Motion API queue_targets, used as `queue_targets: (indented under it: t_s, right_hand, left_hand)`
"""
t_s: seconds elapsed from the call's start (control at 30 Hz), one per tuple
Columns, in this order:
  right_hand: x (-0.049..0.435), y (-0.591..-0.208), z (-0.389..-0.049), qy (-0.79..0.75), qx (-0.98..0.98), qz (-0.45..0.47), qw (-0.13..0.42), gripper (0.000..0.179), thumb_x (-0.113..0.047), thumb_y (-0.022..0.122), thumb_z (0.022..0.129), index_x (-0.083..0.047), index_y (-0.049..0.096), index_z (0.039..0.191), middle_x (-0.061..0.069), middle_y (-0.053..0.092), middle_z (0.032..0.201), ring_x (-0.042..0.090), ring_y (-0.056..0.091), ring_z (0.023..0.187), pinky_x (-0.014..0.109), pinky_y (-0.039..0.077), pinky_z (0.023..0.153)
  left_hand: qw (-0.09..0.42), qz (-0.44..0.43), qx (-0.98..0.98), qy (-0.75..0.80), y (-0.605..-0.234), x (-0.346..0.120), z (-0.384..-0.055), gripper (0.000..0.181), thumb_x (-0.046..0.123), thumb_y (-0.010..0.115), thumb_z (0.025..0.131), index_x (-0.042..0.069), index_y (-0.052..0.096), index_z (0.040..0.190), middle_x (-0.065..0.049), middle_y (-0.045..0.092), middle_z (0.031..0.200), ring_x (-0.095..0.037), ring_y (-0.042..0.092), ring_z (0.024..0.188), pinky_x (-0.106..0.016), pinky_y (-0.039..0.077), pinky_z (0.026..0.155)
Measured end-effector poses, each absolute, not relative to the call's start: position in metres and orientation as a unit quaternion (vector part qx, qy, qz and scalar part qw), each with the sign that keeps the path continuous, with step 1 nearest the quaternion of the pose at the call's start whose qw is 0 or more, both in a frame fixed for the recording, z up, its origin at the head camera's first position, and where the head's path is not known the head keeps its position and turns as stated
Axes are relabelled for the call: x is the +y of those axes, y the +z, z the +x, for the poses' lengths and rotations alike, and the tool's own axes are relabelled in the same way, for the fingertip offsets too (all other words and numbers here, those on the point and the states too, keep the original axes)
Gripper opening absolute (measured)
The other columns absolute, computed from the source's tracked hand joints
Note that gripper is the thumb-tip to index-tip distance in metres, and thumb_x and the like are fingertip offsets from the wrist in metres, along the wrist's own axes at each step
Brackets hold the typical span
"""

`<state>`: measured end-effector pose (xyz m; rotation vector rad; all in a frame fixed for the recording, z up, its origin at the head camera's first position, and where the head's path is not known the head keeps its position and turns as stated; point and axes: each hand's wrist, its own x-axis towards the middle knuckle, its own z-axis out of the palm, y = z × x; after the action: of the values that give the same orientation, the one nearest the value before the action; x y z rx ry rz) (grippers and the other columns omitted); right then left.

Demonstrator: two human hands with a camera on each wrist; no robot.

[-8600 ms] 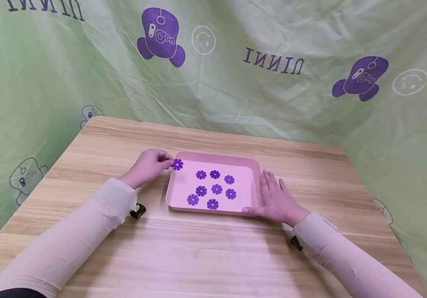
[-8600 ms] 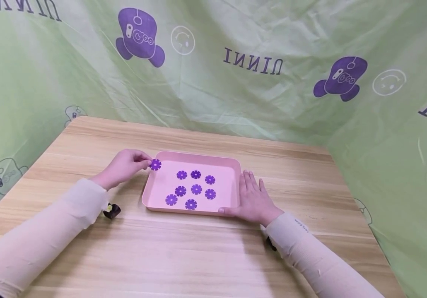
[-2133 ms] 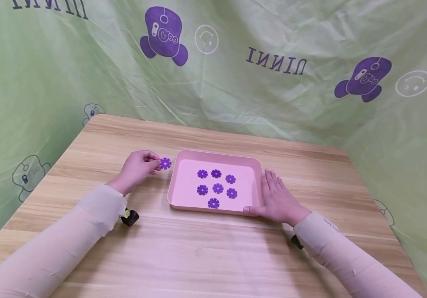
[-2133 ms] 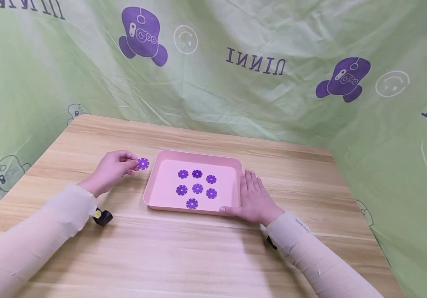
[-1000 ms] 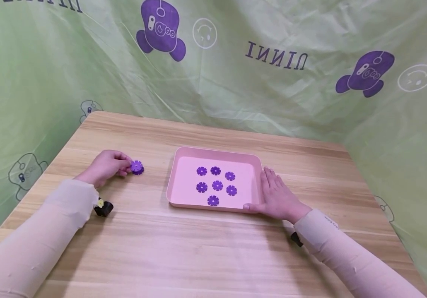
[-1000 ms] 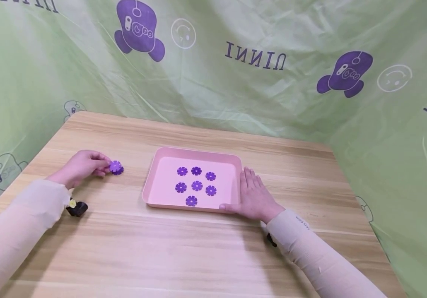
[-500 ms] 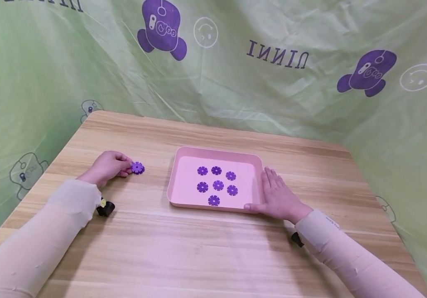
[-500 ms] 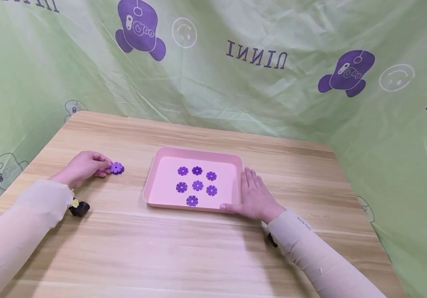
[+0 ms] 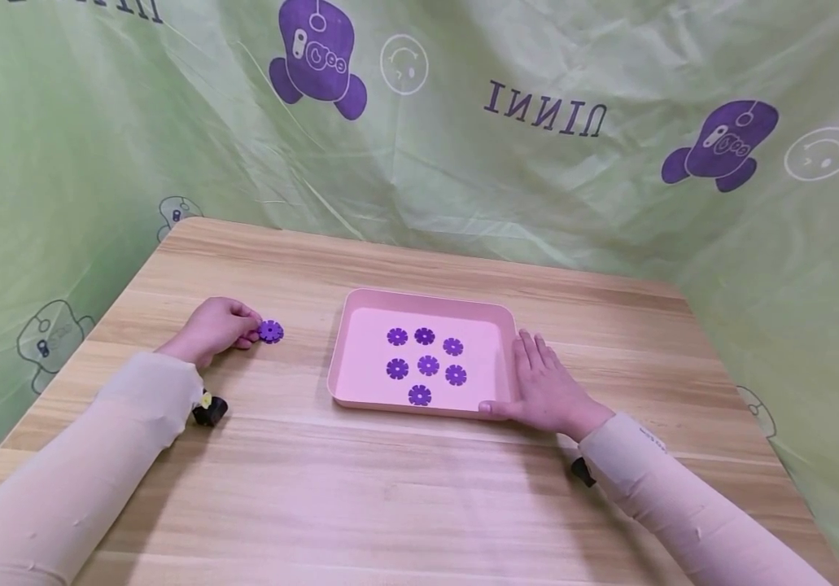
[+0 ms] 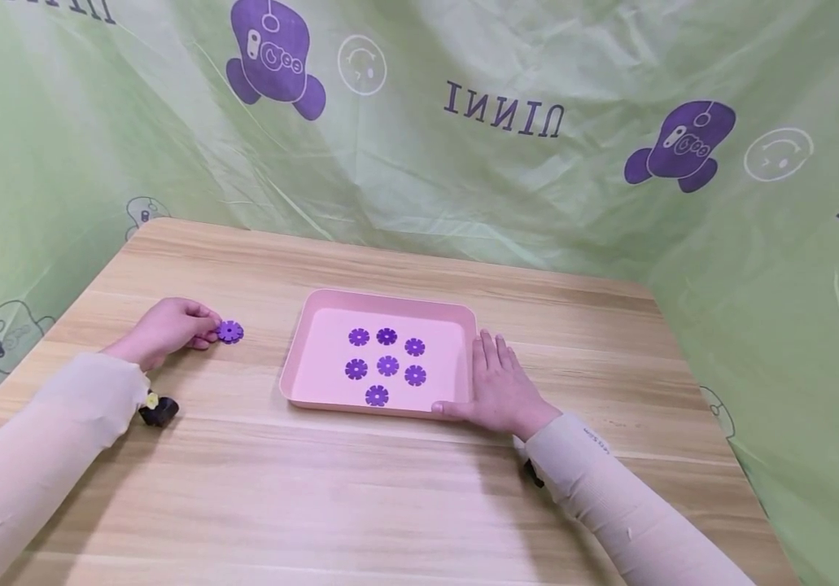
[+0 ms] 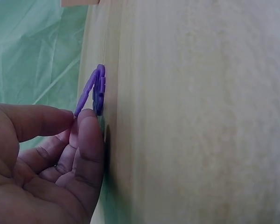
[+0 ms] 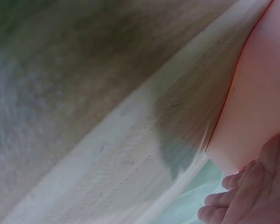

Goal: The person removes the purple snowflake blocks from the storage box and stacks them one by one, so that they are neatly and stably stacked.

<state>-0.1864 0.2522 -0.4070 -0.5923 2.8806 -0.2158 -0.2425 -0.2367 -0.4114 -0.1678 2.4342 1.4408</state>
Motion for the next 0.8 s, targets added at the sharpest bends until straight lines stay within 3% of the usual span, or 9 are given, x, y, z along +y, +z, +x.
queue_targets:
  t_s: [0.57, 0.7, 0.8]
  right_hand:
    - [0.2533, -0.4074, -0.1876, -0.073, 0.972, -0.201, 0.097, 0.123, -0.072, 0.062, 0.089, 0.019, 0.012, 0.155, 0.038, 0.008, 0.163, 0.056, 0.007, 0.15, 0.061, 0.008, 0.122]
    - [0.2531, -0.4072, -0.1874, -0.074, 0.972, -0.201, 0.1, 0.123, -0.072, 0.062, 0.089, 0.019, 0.012, 0.155, 0.038, 0.008, 0.163, 0.056, 0.006, 0.15, 0.061, 0.008, 0.122]
    - [0.2533, -0.4072, -0.187, -0.074, 0.972, -0.201, 0.1, 0.123, -0.071, 0.062, 0.089, 0.02, 0.012, 0.154, 0.039, 0.008, 0.162, 0.056, 0.006, 0.15, 0.061, 0.008, 0.122]
  left_hand:
    - [0.155, -0.043, 0.858, 0.487, -0.4081, -0.2356, -0.2433, 0.025, -0.001, 0.049, 0.103, -0.02, 0.058, 0.115, -0.01, 0.065, 0.088, -0.01, 0.059, 0.075, -0.022, 0.057, 0.065]
    - [0.159, -0.036, 0.869, 0.467, -0.4068, -0.234, -0.2417, 0.024, 0.003, 0.056, 0.102, -0.017, 0.057, 0.115, -0.012, 0.064, 0.091, -0.013, 0.06, 0.075, -0.023, 0.057, 0.065]
    - [0.162, -0.014, 0.888, 0.43, -0.4055, -0.2312, -0.2404, 0.033, 0.009, 0.067, 0.096, -0.013, 0.055, 0.118, -0.018, 0.064, 0.099, -0.018, 0.061, 0.079, -0.027, 0.055, 0.068]
